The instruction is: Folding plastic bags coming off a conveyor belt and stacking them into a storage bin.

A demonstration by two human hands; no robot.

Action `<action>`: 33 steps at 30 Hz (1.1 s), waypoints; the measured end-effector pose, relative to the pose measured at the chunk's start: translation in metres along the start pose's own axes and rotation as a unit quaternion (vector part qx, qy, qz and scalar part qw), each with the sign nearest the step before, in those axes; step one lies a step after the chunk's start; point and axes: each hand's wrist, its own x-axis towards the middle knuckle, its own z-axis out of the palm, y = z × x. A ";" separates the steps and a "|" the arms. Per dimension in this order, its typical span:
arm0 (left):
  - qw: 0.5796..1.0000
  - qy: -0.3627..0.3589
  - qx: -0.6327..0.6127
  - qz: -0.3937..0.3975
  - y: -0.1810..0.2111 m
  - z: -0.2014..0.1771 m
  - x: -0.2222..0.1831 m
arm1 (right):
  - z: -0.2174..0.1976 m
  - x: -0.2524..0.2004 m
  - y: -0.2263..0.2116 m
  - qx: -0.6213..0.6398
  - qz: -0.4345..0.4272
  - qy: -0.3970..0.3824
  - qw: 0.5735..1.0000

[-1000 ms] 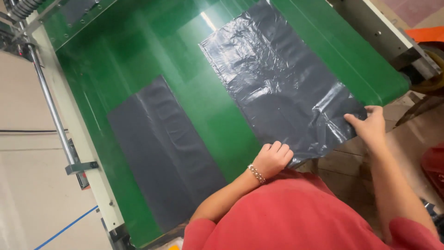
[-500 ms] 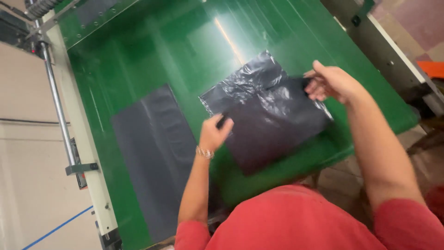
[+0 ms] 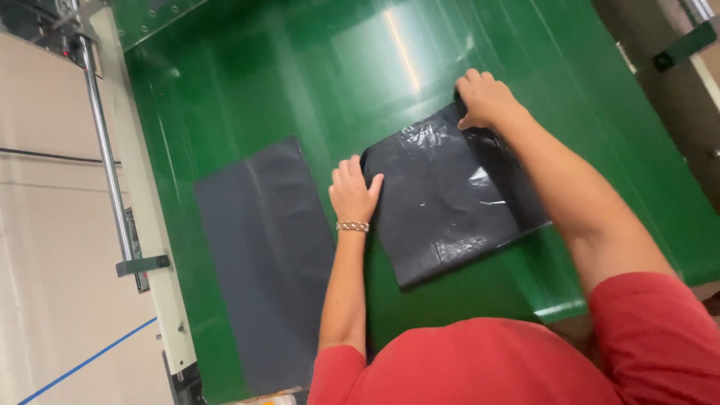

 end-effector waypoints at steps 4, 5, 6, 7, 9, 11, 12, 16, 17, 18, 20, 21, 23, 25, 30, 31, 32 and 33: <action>0.989 0.130 0.004 0.068 0.053 -0.031 -0.026 | -0.003 0.017 -0.010 -0.028 0.055 -0.121 0.991; 0.978 0.101 -0.090 0.160 0.072 -0.040 -0.032 | 0.002 0.022 -0.007 -0.065 0.052 -0.122 0.989; 0.948 0.070 -0.183 0.250 0.091 -0.050 -0.039 | 0.007 0.026 -0.004 -0.101 0.048 -0.122 0.986; 0.948 0.070 -0.184 0.248 0.100 -0.042 -0.052 | 0.013 0.028 0.000 -0.102 0.048 -0.124 0.986; 0.953 -0.041 -0.073 0.290 0.119 -0.028 -0.078 | 0.025 0.030 0.008 -0.145 -0.007 -0.106 0.984; 0.952 -0.074 -0.081 0.286 0.118 -0.014 -0.083 | 0.024 0.009 0.007 -0.146 -0.045 -0.024 0.988; 0.949 -0.109 -0.087 0.283 0.118 -0.007 -0.084 | 0.024 -0.002 0.008 -0.145 -0.083 0.060 0.984; 0.903 -0.190 -0.327 0.202 0.098 0.012 -0.087 | -0.012 -0.090 -0.015 -0.128 -0.153 0.303 0.932; 0.848 -0.141 -0.502 0.089 0.089 0.017 -0.092 | -0.022 -0.116 -0.021 -0.066 -0.179 0.340 0.921; 0.752 -0.086 -0.653 -0.028 0.080 0.022 -0.098 | -0.032 -0.143 -0.027 -0.003 -0.203 0.375 0.904; 0.556 -0.160 -0.796 -0.177 0.052 0.012 -0.099 | -0.020 -0.183 -0.024 0.043 -0.203 0.390 0.897; 0.315 -0.218 -0.870 -0.310 0.038 0.007 -0.100 | -0.014 -0.202 -0.024 0.090 -0.204 0.405 0.887; 0.264 -0.172 -0.876 -0.366 0.032 -0.003 -0.107 | 0.003 -0.233 -0.017 0.094 -0.193 0.391 0.895; 0.212 -0.126 -0.874 -0.418 -0.025 0.071 -0.155 | 0.024 -0.255 -0.008 0.098 -0.181 0.377 0.903; 0.423 -0.111 -0.823 -0.363 -0.016 0.100 -0.155 | 0.064 -0.280 0.009 0.093 -0.119 0.326 0.933; 0.423 -0.110 -0.822 -0.364 -0.015 0.091 -0.159 | 0.069 -0.281 0.015 0.093 -0.121 0.325 0.933; 0.466 -0.104 -0.809 -0.343 -0.015 0.082 -0.162 | 0.074 -0.281 0.022 0.071 -0.107 0.286 0.950; 0.508 -0.097 -0.793 -0.321 -0.015 0.072 -0.165 | 0.079 -0.280 0.028 0.048 -0.094 0.246 0.963</action>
